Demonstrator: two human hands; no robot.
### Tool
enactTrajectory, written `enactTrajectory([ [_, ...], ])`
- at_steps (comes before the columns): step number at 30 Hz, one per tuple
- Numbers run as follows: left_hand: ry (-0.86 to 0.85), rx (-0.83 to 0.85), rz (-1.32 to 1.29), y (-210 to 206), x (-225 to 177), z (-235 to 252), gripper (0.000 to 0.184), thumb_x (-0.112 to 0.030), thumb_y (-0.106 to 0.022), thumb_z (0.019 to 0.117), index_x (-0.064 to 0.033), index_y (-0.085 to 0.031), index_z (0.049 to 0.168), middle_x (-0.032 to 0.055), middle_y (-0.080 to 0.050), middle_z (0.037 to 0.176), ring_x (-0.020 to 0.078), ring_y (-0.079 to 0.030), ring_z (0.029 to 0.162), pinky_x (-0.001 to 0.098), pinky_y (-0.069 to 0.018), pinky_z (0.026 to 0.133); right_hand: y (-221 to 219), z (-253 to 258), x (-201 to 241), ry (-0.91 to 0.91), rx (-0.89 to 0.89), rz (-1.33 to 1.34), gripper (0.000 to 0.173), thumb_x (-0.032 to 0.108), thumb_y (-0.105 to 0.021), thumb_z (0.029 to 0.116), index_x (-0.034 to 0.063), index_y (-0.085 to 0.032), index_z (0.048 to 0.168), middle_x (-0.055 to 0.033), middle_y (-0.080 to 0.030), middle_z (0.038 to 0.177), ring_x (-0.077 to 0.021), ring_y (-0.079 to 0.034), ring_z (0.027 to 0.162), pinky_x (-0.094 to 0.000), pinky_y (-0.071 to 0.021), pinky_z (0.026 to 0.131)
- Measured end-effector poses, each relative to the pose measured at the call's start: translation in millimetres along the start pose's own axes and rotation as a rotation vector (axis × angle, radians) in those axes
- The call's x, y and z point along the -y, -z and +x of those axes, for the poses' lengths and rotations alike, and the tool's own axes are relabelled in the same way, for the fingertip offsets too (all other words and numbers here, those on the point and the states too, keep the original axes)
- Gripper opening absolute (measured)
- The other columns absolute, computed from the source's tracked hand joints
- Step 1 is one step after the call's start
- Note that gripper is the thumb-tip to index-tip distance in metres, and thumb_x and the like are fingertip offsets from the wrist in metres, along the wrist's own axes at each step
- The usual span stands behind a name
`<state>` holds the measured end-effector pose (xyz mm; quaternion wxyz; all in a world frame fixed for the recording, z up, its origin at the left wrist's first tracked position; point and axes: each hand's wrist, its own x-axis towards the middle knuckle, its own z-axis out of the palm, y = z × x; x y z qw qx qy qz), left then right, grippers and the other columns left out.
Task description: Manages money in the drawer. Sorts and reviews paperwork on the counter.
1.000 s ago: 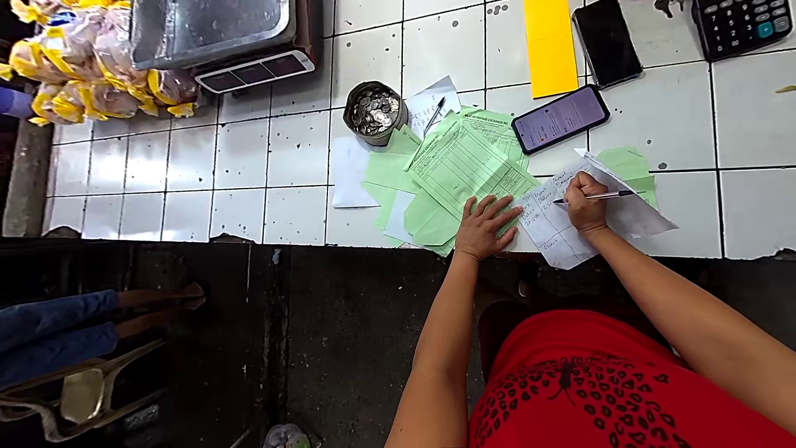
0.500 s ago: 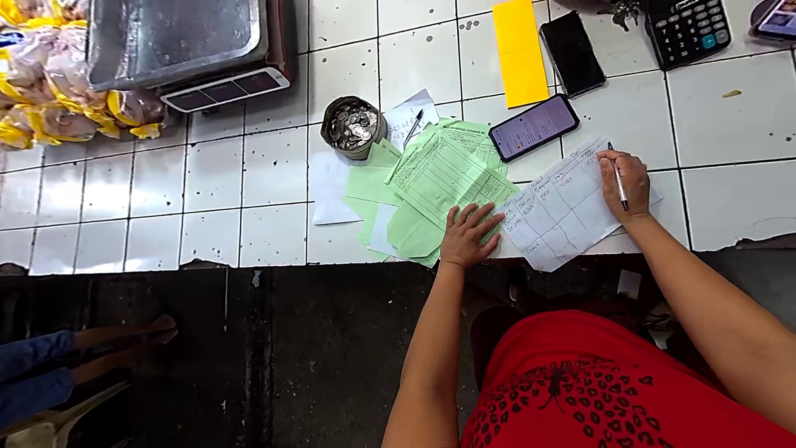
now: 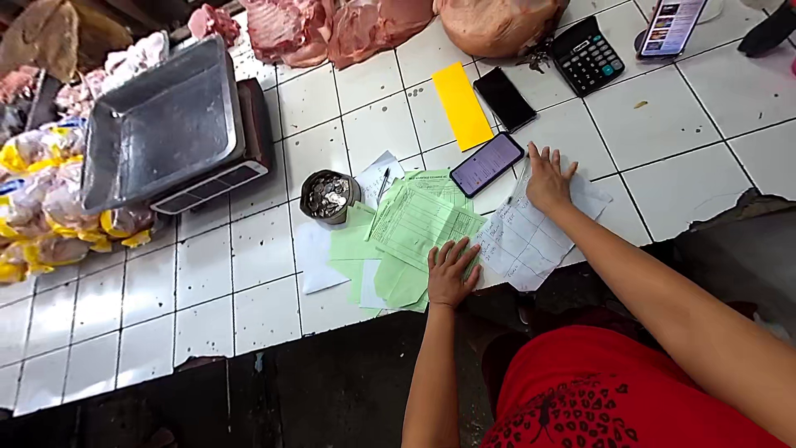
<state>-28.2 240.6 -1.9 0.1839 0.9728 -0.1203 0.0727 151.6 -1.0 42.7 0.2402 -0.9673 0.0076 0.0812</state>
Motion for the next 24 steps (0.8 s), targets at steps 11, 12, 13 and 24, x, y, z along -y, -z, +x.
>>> enactTrajectory([
  [11,0.008,0.013,-0.014,4,-3,0,0.043,-0.047,-0.049,0.0981,-0.0302,-0.072,0.13,0.0039,-0.065,0.14,0.0347,-0.06,0.129,0.0624,-0.0328,0.111,57,-60,-67,-0.015,-0.132,0.091,0.03,0.022,-0.069,0.0994,0.0004,-0.07,0.12,-0.0255,-0.069,0.109,-0.0502,-0.06,0.111,-0.0705,-0.0393,0.092],
  [12,0.009,0.018,-0.013,5,-3,1,0.043,-0.047,-0.049,0.0982,-0.0303,-0.072,0.131,0.0037,-0.065,0.14,0.0344,-0.06,0.129,0.0623,-0.0324,0.111,60,-68,-56,0.059,-0.176,0.088,0.024,0.021,-0.068,0.0995,-0.0001,-0.073,0.11,-0.0247,-0.069,0.108,-0.0486,-0.061,0.11,-0.0685,-0.0407,0.092],
  [13,0.01,0.021,-0.012,5,-3,1,0.043,-0.047,-0.049,0.0984,-0.0303,-0.071,0.131,0.0033,-0.065,0.141,0.0341,-0.06,0.129,0.0623,-0.0322,0.111,61,-79,-43,0.152,-0.205,0.087,0.023,0.021,-0.068,0.0979,-0.0009,-0.074,0.103,-0.0245,-0.069,0.111,-0.0469,-0.061,0.112,-0.0671,-0.0423,0.094],
  [24,0.006,0.031,-0.015,7,-5,3,0.043,-0.045,-0.051,0.0979,-0.0255,-0.073,0.129,0.0047,-0.064,0.141,0.0357,-0.059,0.131,0.063,-0.032,0.112,0,-146,-7,0.519,0.135,0.071,0.022,0.017,-0.061,0.0977,-0.0037,-0.069,0.097,-0.0224,-0.067,0.131,-0.0414,-0.059,0.13,-0.0651,-0.0416,0.105],
])
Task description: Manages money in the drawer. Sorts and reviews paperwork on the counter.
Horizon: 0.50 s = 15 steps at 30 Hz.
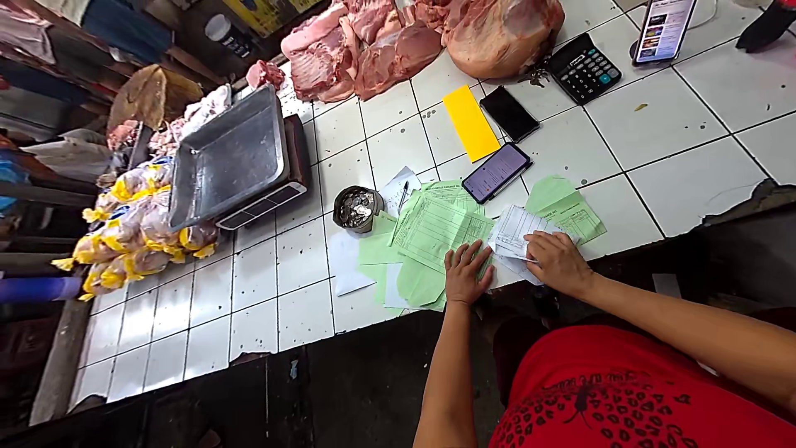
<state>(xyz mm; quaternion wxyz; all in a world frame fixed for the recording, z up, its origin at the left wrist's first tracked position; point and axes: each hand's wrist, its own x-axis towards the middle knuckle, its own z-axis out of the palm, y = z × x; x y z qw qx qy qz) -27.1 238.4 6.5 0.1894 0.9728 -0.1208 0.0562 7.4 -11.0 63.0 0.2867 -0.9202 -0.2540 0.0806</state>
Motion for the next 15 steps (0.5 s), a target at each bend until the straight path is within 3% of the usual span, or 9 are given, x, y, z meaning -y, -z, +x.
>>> enactTrajectory([
  [3,-0.003,0.001,0.004,-1,1,1,0.043,-0.046,-0.052,0.097,-0.02,-0.077,0.12,0.0048,-0.065,0.14,0.0358,-0.059,0.13,0.0641,-0.0326,0.111,-19,-7,2,0.047,0.067,-0.029,0.025,0.019,-0.06,0.1,-0.0043,-0.069,0.102,-0.0245,-0.064,0.137,-0.0439,-0.055,0.135,-0.069,-0.0385,0.107],
  [6,-0.002,0.004,0.001,-2,0,2,0.043,-0.044,-0.053,0.0967,-0.0177,-0.077,0.119,0.0052,-0.065,0.14,0.0362,-0.059,0.131,0.0653,-0.0326,0.111,-24,-4,7,0.008,0.235,-0.083,0.05,0.038,-0.057,0.1037,-0.0027,-0.062,0.133,-0.0287,-0.045,0.155,-0.0476,-0.037,0.148,-0.0723,-0.0261,0.115],
  [8,-0.001,-0.001,0.001,-2,0,3,0.043,-0.044,-0.053,0.0959,-0.0169,-0.077,0.12,0.0053,-0.065,0.14,0.0358,-0.059,0.13,0.0648,-0.0331,0.111,-24,-1,11,0.0,0.338,-0.127,0.072,0.046,-0.061,0.1002,-0.0017,-0.045,0.152,-0.0321,-0.032,0.161,-0.0502,-0.025,0.152,-0.0746,-0.0178,0.116],
  [9,0.002,0.0,0.002,-1,0,3,0.044,-0.044,-0.053,0.0957,-0.0167,-0.077,0.121,0.005,-0.065,0.14,0.0354,-0.059,0.13,0.0641,-0.0332,0.111,-25,0,11,0.008,0.38,-0.152,0.077,0.042,-0.065,0.0991,-0.002,-0.037,0.156,-0.0336,-0.027,0.163,-0.0515,-0.021,0.153,-0.0755,-0.0156,0.116],
  [11,0.007,-0.006,0.005,-1,-1,1,0.048,-0.045,-0.053,0.0952,-0.0145,-0.074,0.126,0.0051,-0.065,0.14,0.0352,-0.059,0.13,0.0637,-0.0336,0.111,-26,-1,10,0.023,0.436,-0.181,0.077,0.021,-0.067,0.0986,-0.0005,-0.027,0.161,-0.0337,-0.019,0.165,-0.052,-0.015,0.154,-0.0767,-0.0125,0.116],
  [13,0.012,-0.038,0.004,-1,0,1,0.055,-0.047,-0.054,0.0943,-0.0107,-0.069,0.133,0.006,-0.067,0.137,0.0349,-0.061,0.128,0.0635,-0.0347,0.11,-30,-5,3,0.07,0.361,-0.183,0.069,-0.005,-0.059,0.0958,0.001,-0.033,0.16,-0.0321,-0.025,0.164,-0.0518,-0.02,0.153,-0.0775,-0.0175,0.115],
  [15,0.02,-0.056,-0.017,-1,-1,2,0.061,-0.047,-0.055,0.0929,-0.0074,-0.064,0.139,0.008,-0.068,0.135,0.0355,-0.062,0.128,0.0636,-0.0343,0.111,-29,-10,-5,0.111,0.32,-0.149,0.063,-0.012,-0.051,0.0971,-0.0011,-0.036,0.157,-0.0291,-0.029,0.164,-0.0496,-0.024,0.153,-0.0752,-0.0205,0.116],
])
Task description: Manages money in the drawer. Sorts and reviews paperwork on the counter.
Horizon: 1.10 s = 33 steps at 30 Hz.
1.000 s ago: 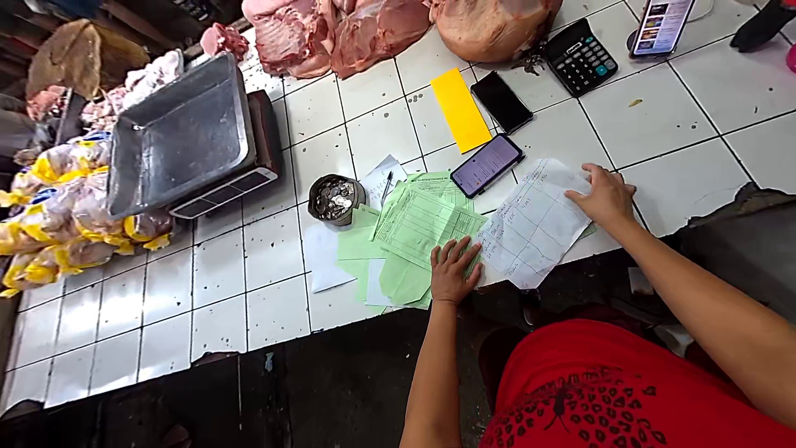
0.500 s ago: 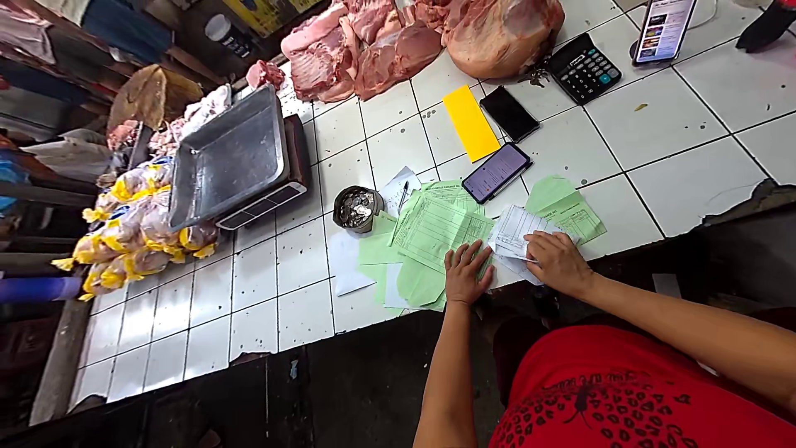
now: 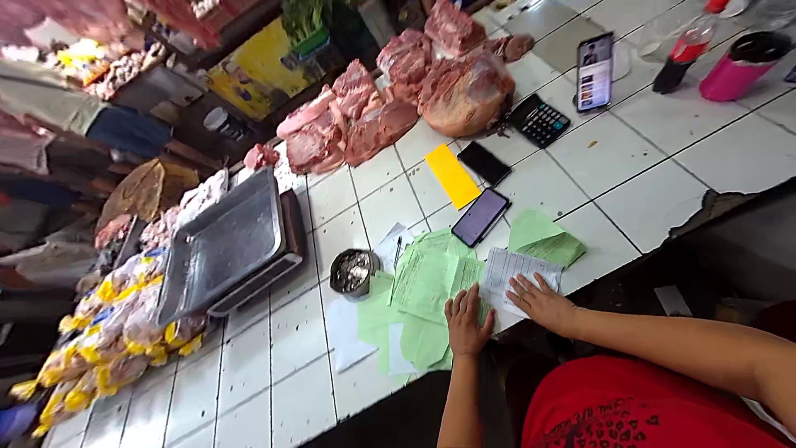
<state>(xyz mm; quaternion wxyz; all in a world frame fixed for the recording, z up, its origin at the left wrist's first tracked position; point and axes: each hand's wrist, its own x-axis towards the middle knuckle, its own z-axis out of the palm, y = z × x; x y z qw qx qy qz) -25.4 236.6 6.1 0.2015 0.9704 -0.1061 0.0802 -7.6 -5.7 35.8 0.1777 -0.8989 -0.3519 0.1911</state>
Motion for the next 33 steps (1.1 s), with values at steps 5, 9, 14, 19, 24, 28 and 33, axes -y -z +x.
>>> enactTrajectory([
  [5,0.04,-0.014,-0.165,5,6,1,0.088,-0.052,-0.066,0.0823,0.0073,-0.049,0.146,0.0138,-0.068,0.133,0.0379,-0.062,0.126,0.0638,-0.0317,0.113,33,-3,-3,0.014,0.1,0.345,0.046,-0.012,-0.046,0.0988,-0.002,-0.059,0.142,-0.0237,-0.05,0.153,-0.043,-0.038,0.149,-0.065,-0.0183,0.123],
  [9,0.086,0.081,-0.333,20,14,8,0.126,-0.055,-0.08,0.066,0.0155,-0.025,0.154,0.0233,-0.061,0.139,0.0439,-0.058,0.126,0.0642,-0.0352,0.109,62,8,-8,-0.079,-0.037,0.763,0.027,0.002,-0.049,0.1053,-0.0033,-0.071,0.12,-0.0197,-0.073,0.119,-0.0343,-0.064,0.122,-0.0648,-0.021,0.119],
  [14,0.078,0.218,-0.734,42,35,36,0.039,-0.019,-0.079,0.0776,0.0031,-0.075,0.11,0.0319,-0.047,0.149,0.0473,-0.052,0.131,0.0658,-0.0382,0.106,74,31,9,-0.065,-0.044,1.09,0.032,0.004,-0.042,0.1063,-0.0165,-0.065,0.113,-0.0235,-0.07,0.107,-0.0176,-0.065,0.098,-0.0335,-0.0498,0.095],
  [19,0.509,0.195,-1.166,72,41,46,0.018,0.0,-0.049,0.0879,0.0079,-0.061,0.099,0.0032,-0.069,0.087,0.0023,-0.066,0.084,0.0248,-0.0552,0.083,40,48,3,-0.326,-0.436,0.693,0.051,0.034,-0.036,0.1109,0.0015,-0.066,0.134,-0.0182,-0.053,0.152,-0.0362,-0.038,0.15,-0.061,-0.015,0.124],
  [24,-0.053,0.583,-0.839,90,80,64,0.051,-0.03,-0.056,0.0897,0.0139,-0.071,0.111,0.0261,-0.054,0.146,0.0389,-0.039,0.146,0.0529,-0.0242,0.123,20,65,-2,-0.347,-0.252,0.371,0.044,0.023,-0.04,0.1106,0.0056,-0.057,0.147,-0.0168,-0.033,0.166,-0.0424,-0.017,0.157,-0.0722,0.002,0.12],
  [28,-0.144,0.863,-0.615,87,93,84,0.056,-0.035,-0.054,0.0907,0.0028,-0.067,0.129,0.018,-0.049,0.154,0.0412,-0.025,0.153,0.0629,-0.0132,0.122,57,110,5,-0.329,-0.333,0.271,0.043,-0.003,-0.04,0.1025,0.0042,-0.064,0.138,-0.0204,-0.051,0.153,-0.0413,-0.049,0.141,-0.06,-0.0333,0.118],
  [33,-0.217,1.093,-0.367,94,84,99,0.036,-0.025,-0.057,0.0964,0.0018,-0.074,0.115,0.0065,-0.041,0.162,0.0329,-0.015,0.158,0.0583,-0.0021,0.125,112,189,-1,-0.29,0.035,-0.026,0.065,-0.015,-0.045,0.0983,0.0131,-0.045,0.156,-0.016,-0.033,0.166,-0.0436,-0.026,0.154,-0.0716,-0.0145,0.12],
])
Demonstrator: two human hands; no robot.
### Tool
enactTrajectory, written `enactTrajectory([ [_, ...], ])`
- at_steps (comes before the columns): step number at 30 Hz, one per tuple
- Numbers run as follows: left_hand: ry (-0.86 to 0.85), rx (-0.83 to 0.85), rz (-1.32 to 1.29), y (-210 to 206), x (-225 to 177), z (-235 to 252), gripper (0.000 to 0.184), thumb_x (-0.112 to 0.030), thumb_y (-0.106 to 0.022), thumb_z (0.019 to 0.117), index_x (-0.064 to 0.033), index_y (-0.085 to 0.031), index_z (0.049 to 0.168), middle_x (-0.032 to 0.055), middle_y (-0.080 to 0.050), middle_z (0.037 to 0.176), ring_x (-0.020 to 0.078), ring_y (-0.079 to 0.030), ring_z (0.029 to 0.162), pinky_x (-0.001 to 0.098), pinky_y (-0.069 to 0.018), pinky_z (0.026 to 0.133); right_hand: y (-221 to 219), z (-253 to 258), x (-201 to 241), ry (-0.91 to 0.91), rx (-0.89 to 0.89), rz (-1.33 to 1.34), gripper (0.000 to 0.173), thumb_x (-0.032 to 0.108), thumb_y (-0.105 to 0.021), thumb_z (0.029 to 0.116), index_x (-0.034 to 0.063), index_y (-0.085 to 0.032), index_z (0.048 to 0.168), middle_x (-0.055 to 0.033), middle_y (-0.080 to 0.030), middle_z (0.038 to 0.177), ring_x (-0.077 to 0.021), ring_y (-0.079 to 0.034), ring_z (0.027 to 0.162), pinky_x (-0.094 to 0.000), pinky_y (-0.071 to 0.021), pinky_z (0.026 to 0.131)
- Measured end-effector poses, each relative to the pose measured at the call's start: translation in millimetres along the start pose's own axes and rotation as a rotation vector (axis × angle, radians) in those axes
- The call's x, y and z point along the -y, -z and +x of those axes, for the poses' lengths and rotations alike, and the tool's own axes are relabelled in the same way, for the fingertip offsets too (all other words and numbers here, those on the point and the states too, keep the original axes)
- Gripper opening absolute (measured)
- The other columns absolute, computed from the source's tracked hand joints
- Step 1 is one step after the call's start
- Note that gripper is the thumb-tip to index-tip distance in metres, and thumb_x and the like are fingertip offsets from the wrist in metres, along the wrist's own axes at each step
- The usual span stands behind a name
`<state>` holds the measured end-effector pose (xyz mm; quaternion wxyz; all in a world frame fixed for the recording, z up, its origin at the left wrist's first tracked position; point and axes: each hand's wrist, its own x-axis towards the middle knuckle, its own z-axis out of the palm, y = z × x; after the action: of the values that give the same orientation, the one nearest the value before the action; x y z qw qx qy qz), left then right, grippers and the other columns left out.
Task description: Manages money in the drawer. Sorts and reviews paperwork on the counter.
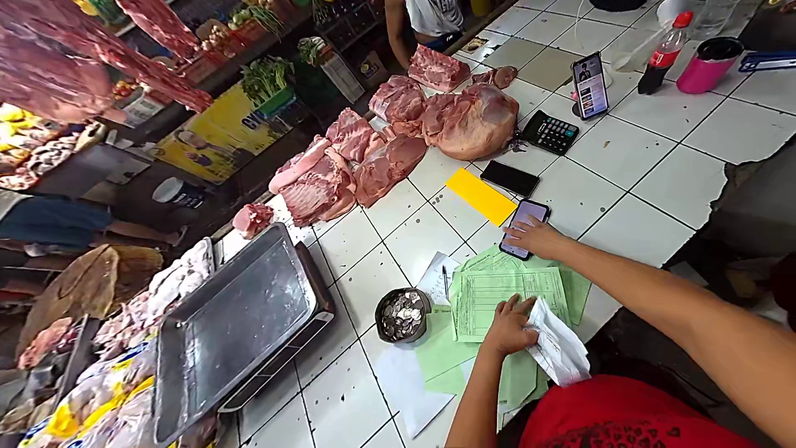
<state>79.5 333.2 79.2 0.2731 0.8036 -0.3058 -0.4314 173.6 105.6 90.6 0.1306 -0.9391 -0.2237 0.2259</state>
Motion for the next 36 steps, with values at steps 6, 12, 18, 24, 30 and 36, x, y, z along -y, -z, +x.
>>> enactTrajectory([
  [6,0.038,0.093,0.166,1,-7,1,0.035,-0.029,-0.057,0.0993,-0.0023,-0.076,0.114,0.0006,-0.025,0.169,0.0286,-0.007,0.159,0.0633,-0.0004,0.123,7,41,11,0.012,0.204,-0.216,0.057,-0.01,-0.05,0.1005,0.005,-0.044,0.155,-0.024,-0.041,0.159,-0.0453,-0.033,0.15,-0.0683,-0.012,0.122],
  [12,0.091,0.121,0.297,-6,-24,4,0.037,-0.039,-0.06,0.0986,-0.0135,-0.075,0.121,-0.005,-0.015,0.172,0.0346,-0.003,0.159,0.0774,-0.0069,0.114,17,36,9,-0.019,0.185,-0.283,0.049,-0.006,-0.054,0.1008,0.0035,-0.051,0.148,-0.0214,-0.051,0.151,-0.046,-0.042,0.144,-0.0732,-0.0165,0.119],
  [18,0.171,0.196,0.394,-9,-41,12,0.042,-0.037,-0.066,0.0946,-0.0141,-0.07,0.13,-0.0092,-0.004,0.173,0.0415,0.004,0.158,0.0845,-0.0184,0.105,12,21,2,-0.112,0.212,-0.166,0.042,-0.005,-0.041,0.1056,0.0022,-0.053,0.146,-0.0204,-0.042,0.159,-0.0442,-0.033,0.15,-0.0735,-0.0182,0.118],
  [24,0.18,0.185,0.389,-13,-43,16,0.04,-0.03,-0.068,0.0933,-0.0094,-0.071,0.127,-0.0054,0.0,0.173,0.0452,0.005,0.156,0.0858,-0.0207,0.102,10,8,-11,-0.059,0.287,-0.283,0.067,-0.009,-0.049,0.101,0.0187,-0.036,0.161,-0.0186,-0.025,0.169,-0.0459,-0.014,0.157,-0.0797,-0.0061,0.116],
  [30,0.172,0.201,0.443,-18,-40,19,0.037,-0.03,-0.066,0.0951,-0.0098,-0.071,0.126,-0.0064,0.004,0.173,0.0483,0.005,0.156,0.0849,-0.0239,0.1,14,20,-21,-0.039,0.293,-0.279,0.097,-0.004,-0.085,0.0752,0.0112,-0.038,0.159,-0.0278,-0.035,0.161,-0.0528,-0.024,0.151,-0.0743,-0.0145,0.119],
  [36,0.219,0.185,0.431,-14,-46,23,0.041,-0.032,-0.069,0.0922,-0.0074,-0.071,0.125,-0.0063,0.004,0.173,0.0463,0.005,0.156,0.0833,-0.0265,0.1,47,1,3,0.076,0.162,-0.082,0.103,-0.006,-0.088,0.0671,0.0099,-0.04,0.157,-0.0246,-0.038,0.159,-0.0469,-0.034,0.148,-0.073,-0.0255,0.116],
])
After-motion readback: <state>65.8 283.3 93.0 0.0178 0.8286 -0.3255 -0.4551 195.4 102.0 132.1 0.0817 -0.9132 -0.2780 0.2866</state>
